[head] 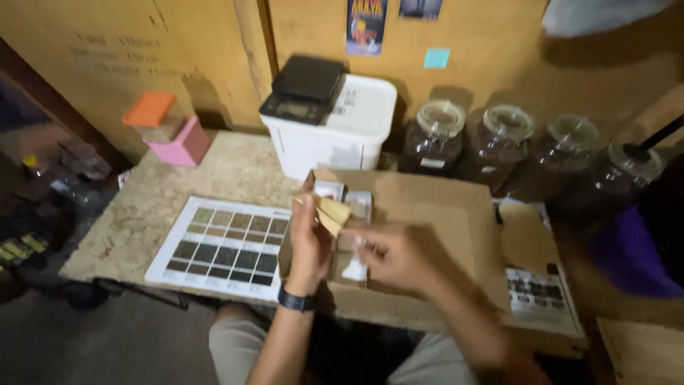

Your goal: The person is folding small square paper filters and placing them into small white cardboard boxes on a workbench.

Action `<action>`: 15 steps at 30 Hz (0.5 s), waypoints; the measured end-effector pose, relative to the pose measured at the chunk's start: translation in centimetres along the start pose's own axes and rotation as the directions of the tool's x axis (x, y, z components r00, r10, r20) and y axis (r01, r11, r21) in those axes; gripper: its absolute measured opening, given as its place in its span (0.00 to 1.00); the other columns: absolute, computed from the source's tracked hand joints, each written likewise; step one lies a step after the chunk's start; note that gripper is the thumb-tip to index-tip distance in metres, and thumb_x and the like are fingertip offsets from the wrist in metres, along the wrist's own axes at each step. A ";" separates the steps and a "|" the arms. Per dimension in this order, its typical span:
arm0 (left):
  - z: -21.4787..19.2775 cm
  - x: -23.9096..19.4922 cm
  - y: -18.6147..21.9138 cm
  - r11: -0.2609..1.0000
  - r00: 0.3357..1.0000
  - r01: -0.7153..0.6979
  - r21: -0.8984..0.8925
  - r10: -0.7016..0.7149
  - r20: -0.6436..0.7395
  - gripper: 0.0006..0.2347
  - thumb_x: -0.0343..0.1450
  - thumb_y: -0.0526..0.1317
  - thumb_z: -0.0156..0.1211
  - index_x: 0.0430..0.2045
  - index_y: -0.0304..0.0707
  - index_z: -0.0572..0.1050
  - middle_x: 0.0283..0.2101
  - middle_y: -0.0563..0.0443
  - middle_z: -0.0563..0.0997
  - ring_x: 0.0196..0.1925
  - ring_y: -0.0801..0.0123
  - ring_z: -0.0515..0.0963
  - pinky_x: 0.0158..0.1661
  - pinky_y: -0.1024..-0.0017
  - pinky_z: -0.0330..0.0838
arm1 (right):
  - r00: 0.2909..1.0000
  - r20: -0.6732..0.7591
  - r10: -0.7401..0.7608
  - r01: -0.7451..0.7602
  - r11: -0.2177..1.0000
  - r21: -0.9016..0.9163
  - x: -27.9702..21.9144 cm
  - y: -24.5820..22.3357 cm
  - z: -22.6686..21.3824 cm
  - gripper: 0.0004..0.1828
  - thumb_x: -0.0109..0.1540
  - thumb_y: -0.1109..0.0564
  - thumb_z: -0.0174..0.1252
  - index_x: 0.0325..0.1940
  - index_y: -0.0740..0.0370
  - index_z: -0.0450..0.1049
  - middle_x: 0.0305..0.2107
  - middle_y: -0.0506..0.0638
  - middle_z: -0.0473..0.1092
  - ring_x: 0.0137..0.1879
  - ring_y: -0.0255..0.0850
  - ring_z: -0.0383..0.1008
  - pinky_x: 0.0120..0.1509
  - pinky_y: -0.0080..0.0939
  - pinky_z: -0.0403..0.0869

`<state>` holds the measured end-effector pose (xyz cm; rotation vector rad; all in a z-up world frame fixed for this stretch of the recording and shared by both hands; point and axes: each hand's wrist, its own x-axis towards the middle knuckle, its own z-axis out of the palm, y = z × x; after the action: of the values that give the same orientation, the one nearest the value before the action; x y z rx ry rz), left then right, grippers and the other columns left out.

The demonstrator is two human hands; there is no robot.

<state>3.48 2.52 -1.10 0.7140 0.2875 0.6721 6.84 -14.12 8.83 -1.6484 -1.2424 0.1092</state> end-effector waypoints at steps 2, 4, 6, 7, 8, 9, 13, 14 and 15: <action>-1.7 0.4 -0.2 1.000 0.999 0.000 0.014 0.001 -0.037 0.26 0.75 0.51 0.53 0.67 0.45 0.59 0.50 0.43 0.72 0.48 0.58 0.77 0.47 0.61 0.77 | 0.996 -0.030 0.078 -0.077 0.996 0.033 0.3 1.2 -0.6 0.14 0.58 0.69 0.59 0.47 0.67 0.83 0.21 0.59 0.79 0.23 0.43 0.78 0.29 0.41 0.74; -2.9 0.9 -0.5 1.000 0.998 -0.011 0.027 0.012 -0.061 0.27 0.75 0.52 0.53 0.67 0.43 0.58 0.51 0.41 0.71 0.48 0.57 0.76 0.48 0.60 0.77 | 0.988 -0.062 0.143 -0.140 0.988 0.059 1.3 2.7 -1.1 0.13 0.58 0.69 0.58 0.44 0.65 0.84 0.18 0.55 0.79 0.23 0.38 0.77 0.31 0.38 0.76; -3.6 0.9 -0.9 0.999 0.995 -0.007 -0.035 0.004 -0.097 0.26 0.75 0.52 0.54 0.66 0.43 0.58 0.53 0.40 0.69 0.50 0.57 0.74 0.51 0.59 0.75 | 0.895 0.094 0.435 -0.430 0.900 -0.072 2.5 4.2 -1.4 0.13 0.60 0.67 0.55 0.45 0.64 0.82 0.36 0.61 0.81 0.23 0.41 0.78 0.29 0.40 0.76; -3.1 0.3 -0.4 0.999 0.995 -0.002 -0.035 -0.001 -0.103 0.26 0.75 0.52 0.54 0.66 0.43 0.58 0.53 0.40 0.69 0.50 0.57 0.74 0.51 0.59 0.75 | 0.892 0.098 0.441 -0.436 0.897 -0.071 2.5 7.1 -0.4 0.13 0.60 0.67 0.55 0.45 0.64 0.82 0.36 0.61 0.81 0.23 0.41 0.78 0.29 0.40 0.76; -2.5 -0.3 0.2 0.999 0.993 0.023 -0.049 -0.028 -0.117 0.27 0.74 0.53 0.55 0.65 0.42 0.58 0.53 0.39 0.67 0.52 0.55 0.73 0.52 0.57 0.75 | 0.829 0.193 0.525 -0.432 0.820 -0.374 2.5 9.9 0.5 0.12 0.60 0.58 0.57 0.44 0.58 0.82 0.38 0.56 0.81 0.34 0.47 0.81 0.39 0.47 0.78; -1.7 -0.6 0.8 0.997 0.991 0.042 -0.066 -0.050 -0.124 0.28 0.73 0.53 0.56 0.65 0.40 0.58 0.54 0.38 0.65 0.53 0.53 0.72 0.53 0.55 0.74 | 0.747 0.246 0.617 -0.350 0.680 -0.644 2.8 12.8 1.2 0.12 0.59 0.50 0.60 0.44 0.51 0.83 0.39 0.50 0.81 0.46 0.54 0.83 0.49 0.54 0.80; -2.4 -0.3 0.5 0.996 0.990 0.041 -0.077 -0.051 -0.130 0.28 0.73 0.54 0.56 0.64 0.41 0.57 0.53 0.40 0.66 0.52 0.56 0.72 0.53 0.55 0.75 | 0.725 0.194 0.660 -0.361 0.605 -0.710 2.3 15.1 3.1 0.11 0.57 0.48 0.60 0.34 0.53 0.84 0.29 0.54 0.80 0.40 0.57 0.83 0.41 0.53 0.79; -1.9 -0.5 0.9 0.995 0.989 0.063 -0.078 -0.073 -0.128 0.28 0.72 0.55 0.56 0.64 0.40 0.58 0.52 0.40 0.66 0.52 0.56 0.73 0.51 0.56 0.76 | 0.744 0.134 0.654 -0.390 0.588 -0.709 2.2 16.1 3.3 0.12 0.57 0.47 0.60 0.30 0.55 0.82 0.27 0.57 0.79 0.39 0.59 0.83 0.39 0.55 0.78; -1.2 -0.7 1.4 0.993 0.988 0.088 -0.078 -0.097 -0.120 0.29 0.72 0.55 0.56 0.63 0.40 0.58 0.51 0.40 0.67 0.51 0.55 0.73 0.50 0.56 0.76 | 0.761 0.066 0.646 -0.422 0.569 -0.705 2.2 17.1 3.4 0.14 0.57 0.46 0.60 0.26 0.57 0.80 0.25 0.60 0.77 0.38 0.62 0.82 0.37 0.57 0.77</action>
<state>1.75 3.44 -1.03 0.5870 0.4058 0.6366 17.11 -9.26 -4.52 -2.7212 -0.9921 0.3708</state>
